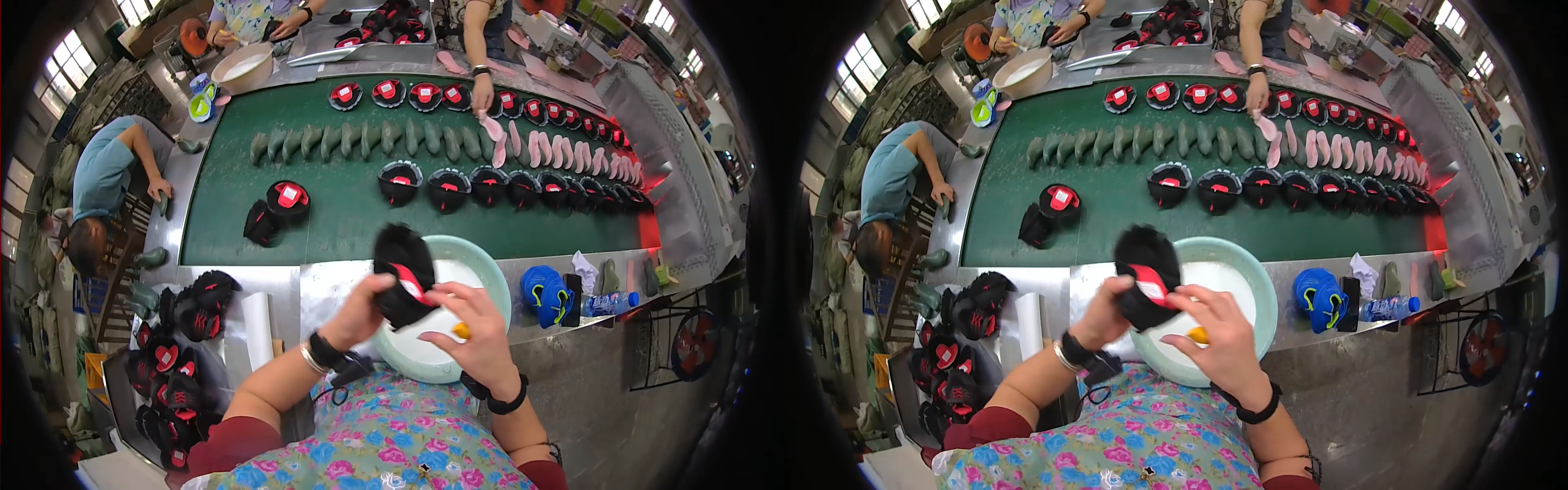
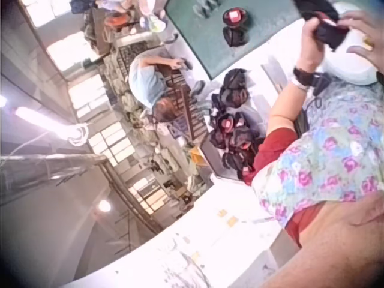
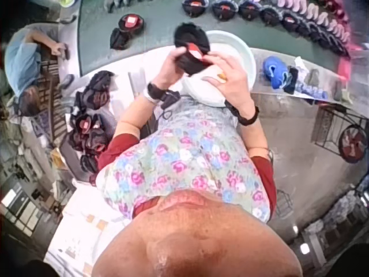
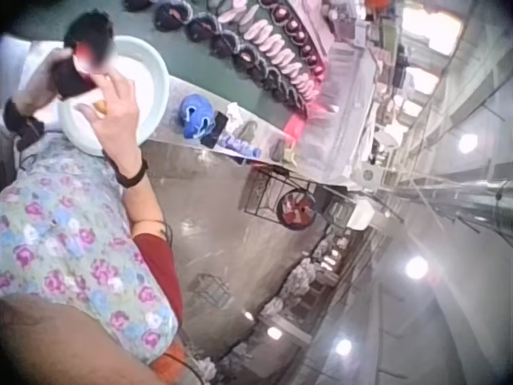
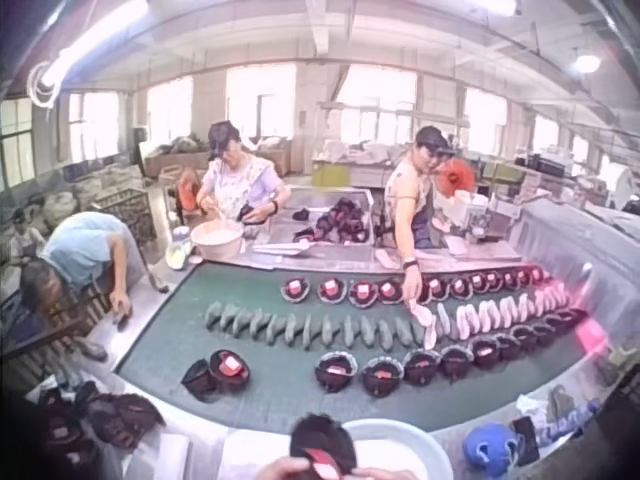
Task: The person applies a white liquid substance to the interior of black shoe uppers using a yellow-handled brush. They repeatedly dip the brush into a bowl of liquid and coat the inside of each shoe before placing it on a conveyor belt.
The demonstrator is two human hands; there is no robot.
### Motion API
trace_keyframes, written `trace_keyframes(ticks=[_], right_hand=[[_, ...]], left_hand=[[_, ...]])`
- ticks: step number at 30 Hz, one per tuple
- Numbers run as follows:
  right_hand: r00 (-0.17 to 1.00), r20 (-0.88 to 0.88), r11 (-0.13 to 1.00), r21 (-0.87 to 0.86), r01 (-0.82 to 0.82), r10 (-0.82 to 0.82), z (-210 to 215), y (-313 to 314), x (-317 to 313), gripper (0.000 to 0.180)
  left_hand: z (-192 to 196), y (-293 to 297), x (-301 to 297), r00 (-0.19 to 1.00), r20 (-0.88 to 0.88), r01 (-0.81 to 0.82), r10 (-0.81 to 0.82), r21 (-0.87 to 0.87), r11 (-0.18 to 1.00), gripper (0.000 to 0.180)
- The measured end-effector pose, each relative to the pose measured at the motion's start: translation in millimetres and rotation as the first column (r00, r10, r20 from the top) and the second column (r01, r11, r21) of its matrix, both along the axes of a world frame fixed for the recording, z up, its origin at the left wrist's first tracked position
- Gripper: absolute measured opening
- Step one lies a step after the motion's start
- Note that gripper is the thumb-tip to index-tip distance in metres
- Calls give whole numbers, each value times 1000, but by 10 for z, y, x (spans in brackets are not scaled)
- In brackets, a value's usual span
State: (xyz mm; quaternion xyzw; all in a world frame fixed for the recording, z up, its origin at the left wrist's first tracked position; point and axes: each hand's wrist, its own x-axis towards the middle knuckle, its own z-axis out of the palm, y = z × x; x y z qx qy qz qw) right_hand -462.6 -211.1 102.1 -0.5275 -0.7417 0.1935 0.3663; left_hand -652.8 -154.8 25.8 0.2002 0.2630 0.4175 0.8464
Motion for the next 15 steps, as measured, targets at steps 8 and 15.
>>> trace_keyframes(ticks=[8, 15], right_hand=[[994, -17, 993, -53, -105, 104, 15, -264, -47, 37], [929, -60, 829, -434, -354, 365, -92, -399, -137, 30]], left_hand=[[90, -554, -121, 855, -452, 87, 253, 607, 790, 80], [127, -879, -474, 659, -698, 492, 279, 681, 542, 73]])
